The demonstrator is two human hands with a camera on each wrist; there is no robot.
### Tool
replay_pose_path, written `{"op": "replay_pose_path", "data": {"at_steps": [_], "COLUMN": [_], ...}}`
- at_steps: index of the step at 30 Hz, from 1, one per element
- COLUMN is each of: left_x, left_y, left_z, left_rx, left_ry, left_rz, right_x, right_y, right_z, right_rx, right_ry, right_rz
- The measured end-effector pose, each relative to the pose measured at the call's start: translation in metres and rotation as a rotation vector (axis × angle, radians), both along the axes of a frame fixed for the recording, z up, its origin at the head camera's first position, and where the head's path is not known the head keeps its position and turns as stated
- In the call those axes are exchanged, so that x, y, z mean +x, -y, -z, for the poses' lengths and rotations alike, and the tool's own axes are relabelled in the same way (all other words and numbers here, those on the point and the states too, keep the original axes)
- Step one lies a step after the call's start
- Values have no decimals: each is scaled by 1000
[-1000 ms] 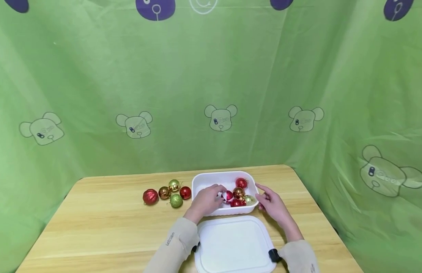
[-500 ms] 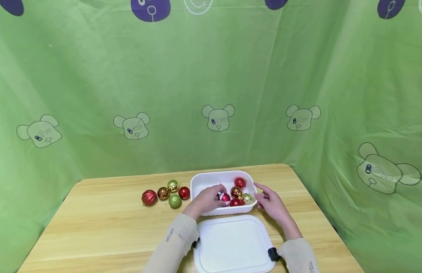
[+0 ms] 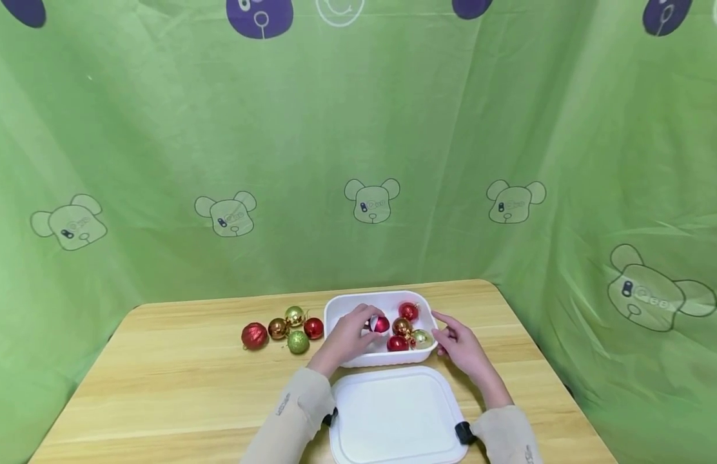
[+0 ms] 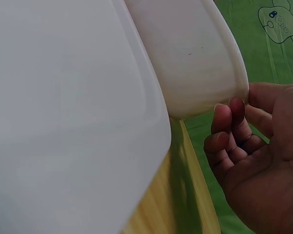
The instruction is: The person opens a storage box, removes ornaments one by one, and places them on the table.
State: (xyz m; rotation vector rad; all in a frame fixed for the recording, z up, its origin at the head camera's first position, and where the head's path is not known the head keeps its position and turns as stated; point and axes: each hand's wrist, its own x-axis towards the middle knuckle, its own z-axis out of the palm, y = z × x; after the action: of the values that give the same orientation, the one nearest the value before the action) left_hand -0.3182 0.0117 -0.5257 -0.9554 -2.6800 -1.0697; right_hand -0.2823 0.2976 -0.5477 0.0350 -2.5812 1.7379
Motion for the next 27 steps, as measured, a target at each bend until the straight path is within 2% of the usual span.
{"op": "replay_pose_path", "data": {"at_steps": [7, 16, 27], "left_x": [8, 21, 43], "left_y": [18, 58, 117], "left_z": [-8, -18, -10], "left_rx": [91, 204, 168], "left_ry": [-33, -63, -52], "left_rz": [-33, -41, -169], "right_x": [1, 1, 1], "right_y": [1, 1, 2], "right_z": [1, -2, -2], "right_rx": [4, 11, 12], "right_ry": [1, 11, 8], "right_rz": [-5, 0, 2]}}
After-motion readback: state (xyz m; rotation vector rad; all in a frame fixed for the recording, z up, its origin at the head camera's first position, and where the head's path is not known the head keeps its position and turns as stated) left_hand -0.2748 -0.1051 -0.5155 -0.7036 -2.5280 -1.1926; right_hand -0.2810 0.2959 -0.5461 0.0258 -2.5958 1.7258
